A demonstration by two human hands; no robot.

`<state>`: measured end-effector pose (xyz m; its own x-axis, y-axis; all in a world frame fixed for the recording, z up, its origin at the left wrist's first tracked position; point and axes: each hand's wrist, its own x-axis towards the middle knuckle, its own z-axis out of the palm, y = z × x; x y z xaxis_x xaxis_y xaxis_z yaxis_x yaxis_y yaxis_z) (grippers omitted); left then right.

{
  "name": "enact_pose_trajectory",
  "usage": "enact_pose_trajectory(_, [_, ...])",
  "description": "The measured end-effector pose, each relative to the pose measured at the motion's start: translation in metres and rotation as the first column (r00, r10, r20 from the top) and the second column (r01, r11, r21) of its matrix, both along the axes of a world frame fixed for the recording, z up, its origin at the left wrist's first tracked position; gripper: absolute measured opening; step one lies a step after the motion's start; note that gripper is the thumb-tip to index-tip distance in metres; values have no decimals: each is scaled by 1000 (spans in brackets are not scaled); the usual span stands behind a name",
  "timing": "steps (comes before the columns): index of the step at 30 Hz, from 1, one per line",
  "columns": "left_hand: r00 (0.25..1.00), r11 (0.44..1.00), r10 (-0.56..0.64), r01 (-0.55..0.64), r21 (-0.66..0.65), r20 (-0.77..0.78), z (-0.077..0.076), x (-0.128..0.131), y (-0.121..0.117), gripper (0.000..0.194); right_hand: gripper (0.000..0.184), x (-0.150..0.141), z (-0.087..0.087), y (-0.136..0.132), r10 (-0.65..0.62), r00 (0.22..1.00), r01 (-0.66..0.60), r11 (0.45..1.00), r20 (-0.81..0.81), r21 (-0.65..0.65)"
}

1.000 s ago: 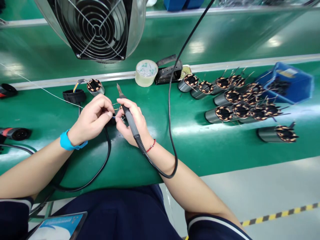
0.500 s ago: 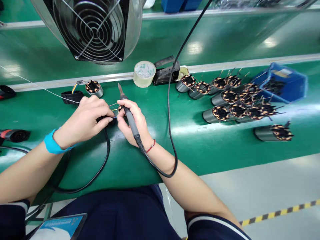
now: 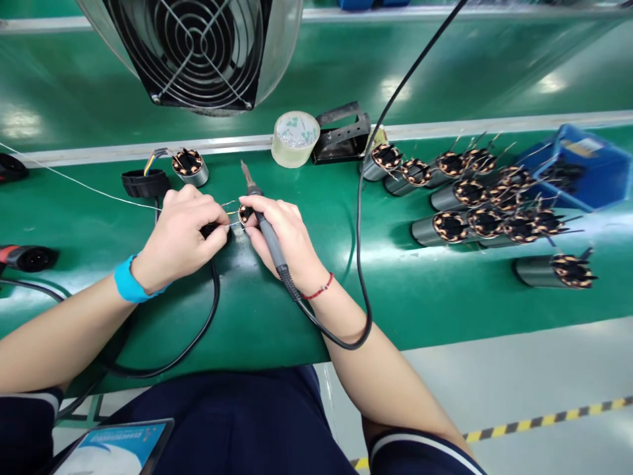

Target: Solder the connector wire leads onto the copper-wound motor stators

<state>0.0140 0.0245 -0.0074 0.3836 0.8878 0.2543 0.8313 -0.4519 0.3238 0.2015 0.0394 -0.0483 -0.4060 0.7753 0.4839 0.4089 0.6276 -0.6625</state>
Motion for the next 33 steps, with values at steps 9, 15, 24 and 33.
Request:
enact_pose_trajectory(9, [998,998,49,-48,-28,37,-4,-1,5,14,44,-14,-11,6,-148,986,148,989,-78,-4])
enact_pose_trajectory(15, [997,998,43,-40,-44,65,-5,0,6,14,35,12,23,-18,-194,977,186,979,-92,-88])
enact_pose_trajectory(24, [997,996,57,-54,-65,51,-7,2,7,16,25,23,-4,-64,-291,903,282,956,-315,-77])
enact_pose_trajectory(33, [994,996,29,-20,-83,110,-5,1,7,18,19,20,-10,-61,-313,889,307,949,-335,-71])
